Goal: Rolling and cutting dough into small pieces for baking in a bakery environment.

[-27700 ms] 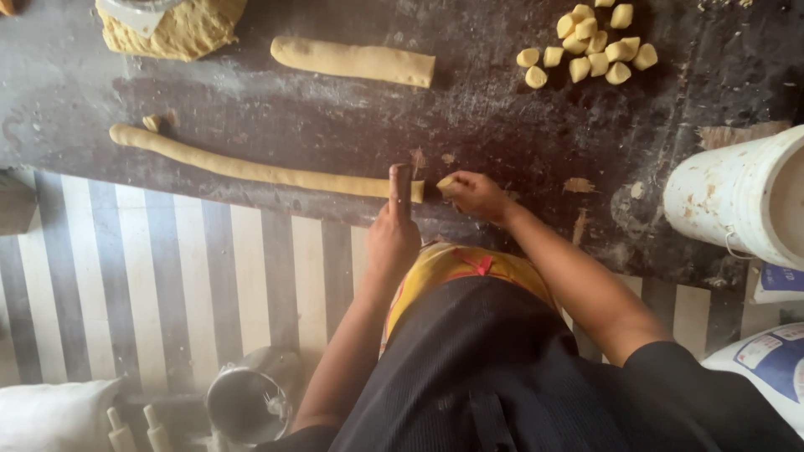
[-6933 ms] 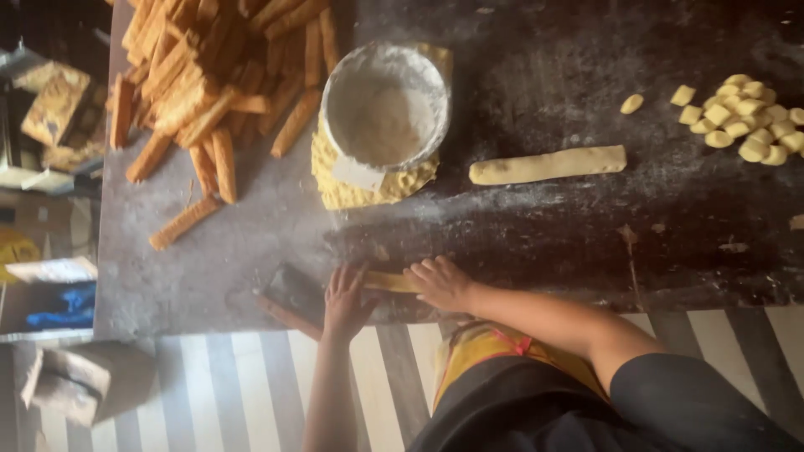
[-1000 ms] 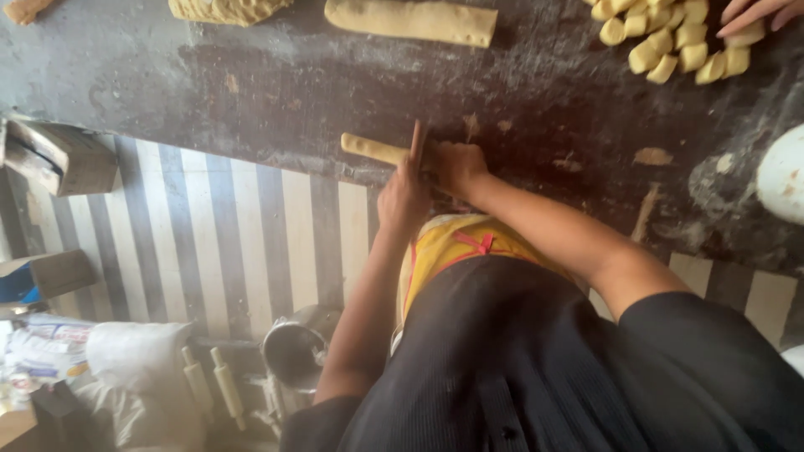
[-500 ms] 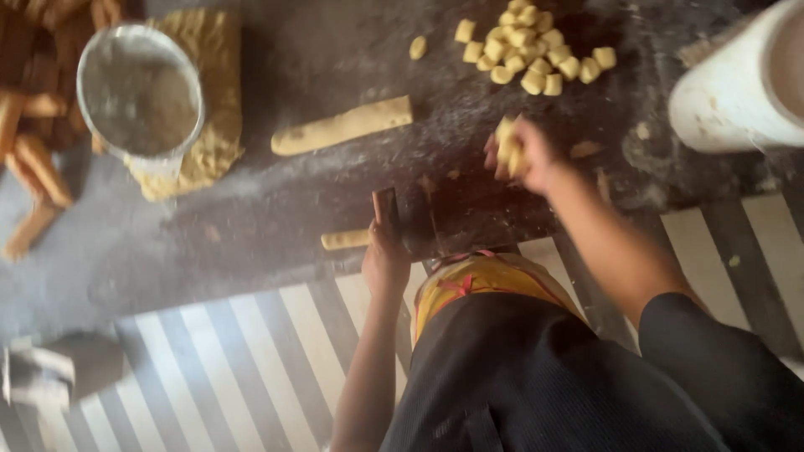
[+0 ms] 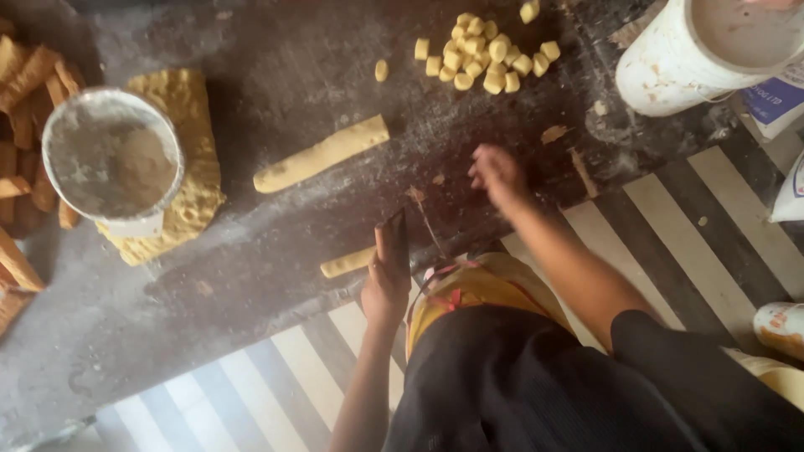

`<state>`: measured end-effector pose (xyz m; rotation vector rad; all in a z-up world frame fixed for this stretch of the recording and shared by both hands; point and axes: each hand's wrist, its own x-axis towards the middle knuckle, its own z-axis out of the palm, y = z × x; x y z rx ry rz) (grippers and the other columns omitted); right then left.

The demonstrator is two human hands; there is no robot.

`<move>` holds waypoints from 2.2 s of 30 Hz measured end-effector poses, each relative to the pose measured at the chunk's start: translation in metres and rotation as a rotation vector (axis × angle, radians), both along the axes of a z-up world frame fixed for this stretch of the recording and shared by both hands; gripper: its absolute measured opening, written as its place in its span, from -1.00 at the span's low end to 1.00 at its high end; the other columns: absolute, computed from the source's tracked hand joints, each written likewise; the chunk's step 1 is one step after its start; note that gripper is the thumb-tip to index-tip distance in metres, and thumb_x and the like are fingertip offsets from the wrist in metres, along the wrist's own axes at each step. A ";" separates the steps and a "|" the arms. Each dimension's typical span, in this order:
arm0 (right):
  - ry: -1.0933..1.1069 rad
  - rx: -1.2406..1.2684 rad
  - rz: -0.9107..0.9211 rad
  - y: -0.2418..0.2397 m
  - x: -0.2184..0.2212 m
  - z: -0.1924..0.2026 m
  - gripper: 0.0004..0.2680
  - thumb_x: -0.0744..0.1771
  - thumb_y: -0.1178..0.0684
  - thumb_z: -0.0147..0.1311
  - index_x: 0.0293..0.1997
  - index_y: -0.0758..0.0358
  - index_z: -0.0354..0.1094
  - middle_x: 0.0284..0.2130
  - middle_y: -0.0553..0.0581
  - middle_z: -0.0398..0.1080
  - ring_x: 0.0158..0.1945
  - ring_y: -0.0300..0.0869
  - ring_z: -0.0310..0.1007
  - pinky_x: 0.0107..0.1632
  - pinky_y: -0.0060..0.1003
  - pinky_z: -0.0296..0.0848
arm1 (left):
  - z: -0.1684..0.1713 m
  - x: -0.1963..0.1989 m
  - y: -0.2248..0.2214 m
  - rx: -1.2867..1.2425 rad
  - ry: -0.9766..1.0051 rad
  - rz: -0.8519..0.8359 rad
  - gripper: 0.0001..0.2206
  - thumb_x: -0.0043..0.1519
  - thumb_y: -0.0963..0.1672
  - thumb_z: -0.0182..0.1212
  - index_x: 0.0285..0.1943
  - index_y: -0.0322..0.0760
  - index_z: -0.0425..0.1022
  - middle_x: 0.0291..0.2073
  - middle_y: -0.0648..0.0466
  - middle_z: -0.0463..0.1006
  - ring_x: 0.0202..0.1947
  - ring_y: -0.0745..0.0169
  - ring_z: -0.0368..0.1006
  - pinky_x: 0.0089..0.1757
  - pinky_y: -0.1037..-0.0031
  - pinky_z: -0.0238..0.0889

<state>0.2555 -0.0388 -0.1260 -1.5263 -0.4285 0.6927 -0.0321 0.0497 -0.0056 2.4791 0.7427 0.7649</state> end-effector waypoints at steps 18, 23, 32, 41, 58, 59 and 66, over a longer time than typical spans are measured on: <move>-1.020 -0.081 0.783 0.058 -0.140 0.011 -0.54 0.21 0.00 0.31 0.21 0.23 0.25 0.03 0.20 0.34 -0.01 0.07 0.50 -0.11 -0.10 0.55 | 0.000 -0.042 0.006 -0.347 0.205 0.140 -0.32 0.30 -0.31 -0.16 0.63 -0.29 -0.31 0.61 -0.05 -0.01 -0.08 -0.05 0.62 -0.43 0.33 0.41; -1.017 -0.157 0.825 0.060 -0.148 0.017 -0.74 0.26 0.08 0.24 0.00 0.11 0.29 -0.12 0.13 0.34 -0.10 0.02 0.51 -0.20 -0.09 0.55 | 0.005 -0.029 -0.005 -0.305 0.246 0.180 -0.21 0.16 -0.32 -0.14 0.63 -0.22 -0.35 0.53 -0.04 0.17 -0.18 -0.08 0.62 -0.45 0.27 0.42; -1.105 -0.147 0.868 0.067 -0.147 -0.003 -0.84 0.34 0.03 0.10 -0.03 0.22 0.33 -0.19 0.17 0.38 -0.11 0.07 0.46 -0.05 -0.04 0.53 | -0.031 -0.010 -0.002 -0.473 0.501 0.293 -0.14 0.19 -0.24 0.02 0.66 -0.05 -0.41 -0.03 -0.29 0.59 -0.29 -0.21 0.59 -0.38 0.15 0.43; 0.315 -0.146 0.718 0.061 -0.125 -0.026 -0.75 0.34 0.03 0.13 0.07 0.32 0.39 -0.14 0.12 0.44 -0.08 -0.17 0.47 0.03 -0.25 0.50 | 0.011 -0.044 0.000 -0.266 0.225 0.253 -0.10 0.07 -0.35 -0.10 0.65 -0.14 -0.41 0.60 -0.04 0.04 -0.11 -0.13 0.62 -0.45 0.31 0.43; -0.717 -0.509 1.009 0.081 -0.140 0.019 -0.70 0.36 -0.21 0.10 0.01 0.21 0.38 -0.24 0.26 0.54 -0.14 0.13 0.58 -0.14 0.04 0.52 | -0.018 -0.036 0.010 -0.461 0.391 0.355 -0.17 0.21 -0.27 -0.04 0.67 -0.03 -0.36 0.31 -0.12 0.44 -0.09 -0.22 0.59 -0.27 0.12 0.44; -0.497 -0.411 1.007 0.073 -0.131 0.000 -0.71 0.37 -0.19 0.10 0.01 0.23 0.42 -0.28 0.26 0.51 -0.22 0.05 0.54 -0.20 -0.04 0.50 | -0.009 -0.044 0.008 -0.363 0.297 0.307 -0.16 0.16 -0.30 -0.07 0.66 -0.06 -0.35 0.43 -0.11 0.26 0.02 -0.22 0.56 -0.28 0.17 0.45; 0.275 -0.241 0.952 0.060 -0.122 -0.006 -0.75 0.37 -0.17 0.00 -0.03 0.15 0.44 -0.33 0.10 0.53 -0.39 -0.25 0.50 -0.37 -0.32 0.51 | 0.018 -0.061 0.009 -0.334 0.257 0.299 -0.04 -0.02 -0.35 -0.08 0.64 -0.03 -0.34 0.61 -0.01 -0.01 0.00 -0.18 0.56 -0.33 0.21 0.44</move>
